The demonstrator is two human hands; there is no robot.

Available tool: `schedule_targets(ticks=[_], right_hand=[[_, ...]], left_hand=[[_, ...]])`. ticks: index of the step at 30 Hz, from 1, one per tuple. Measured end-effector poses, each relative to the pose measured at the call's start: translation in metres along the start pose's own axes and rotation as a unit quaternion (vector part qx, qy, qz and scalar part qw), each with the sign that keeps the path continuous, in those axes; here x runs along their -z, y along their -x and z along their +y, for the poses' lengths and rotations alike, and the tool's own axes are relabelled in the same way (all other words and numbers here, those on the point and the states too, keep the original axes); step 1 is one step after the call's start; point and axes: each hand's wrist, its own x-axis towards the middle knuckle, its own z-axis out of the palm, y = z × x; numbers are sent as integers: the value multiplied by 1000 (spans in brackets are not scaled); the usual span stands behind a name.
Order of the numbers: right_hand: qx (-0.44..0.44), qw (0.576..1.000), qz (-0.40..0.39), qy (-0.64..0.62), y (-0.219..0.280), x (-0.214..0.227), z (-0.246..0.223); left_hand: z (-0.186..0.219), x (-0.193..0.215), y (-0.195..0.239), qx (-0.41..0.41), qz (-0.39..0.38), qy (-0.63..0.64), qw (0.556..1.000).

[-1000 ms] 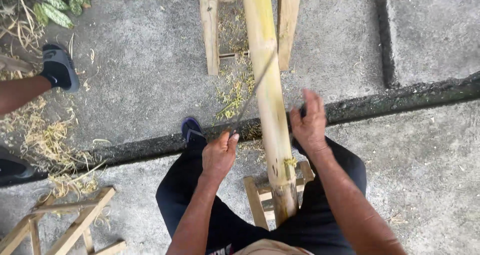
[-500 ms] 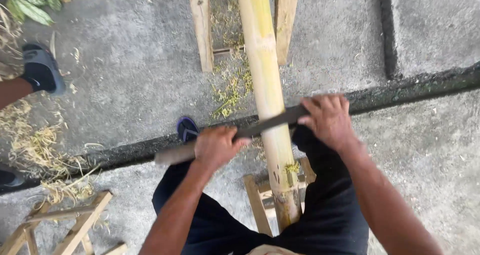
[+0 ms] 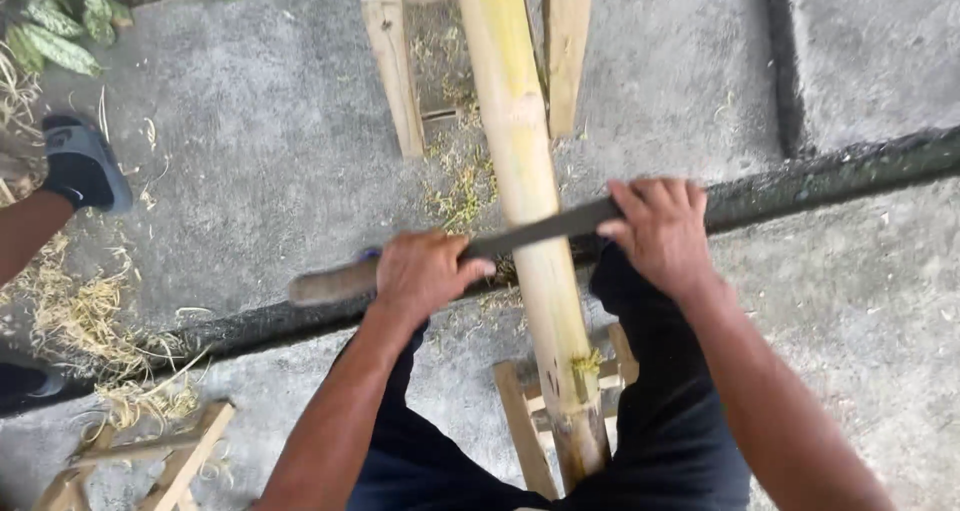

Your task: Scraping the outer layer of a long bamboo pole using a large machete tool while seated.

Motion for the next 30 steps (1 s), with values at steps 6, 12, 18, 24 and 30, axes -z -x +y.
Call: schedule_targets(ticks=[6,12,18,24,30], right_hand=[[28,998,-28,49,-56,-40,37],[57,995,7,82,0,-37,11],[46,998,52,-12,-18,-13,13],[90,995,-8,28,-116,-50,64],[38,995,-77,53,-111,-29,31]], left_hand=[[-34,4,-55,73,-93,-28,993],[-3,5,-1,75,-126,-47,988],[0,13,-22,84,-62,3,995],[-22,35,-66,150,-95,-59,982],[-9,41,-58,88,-1,-63,994]])
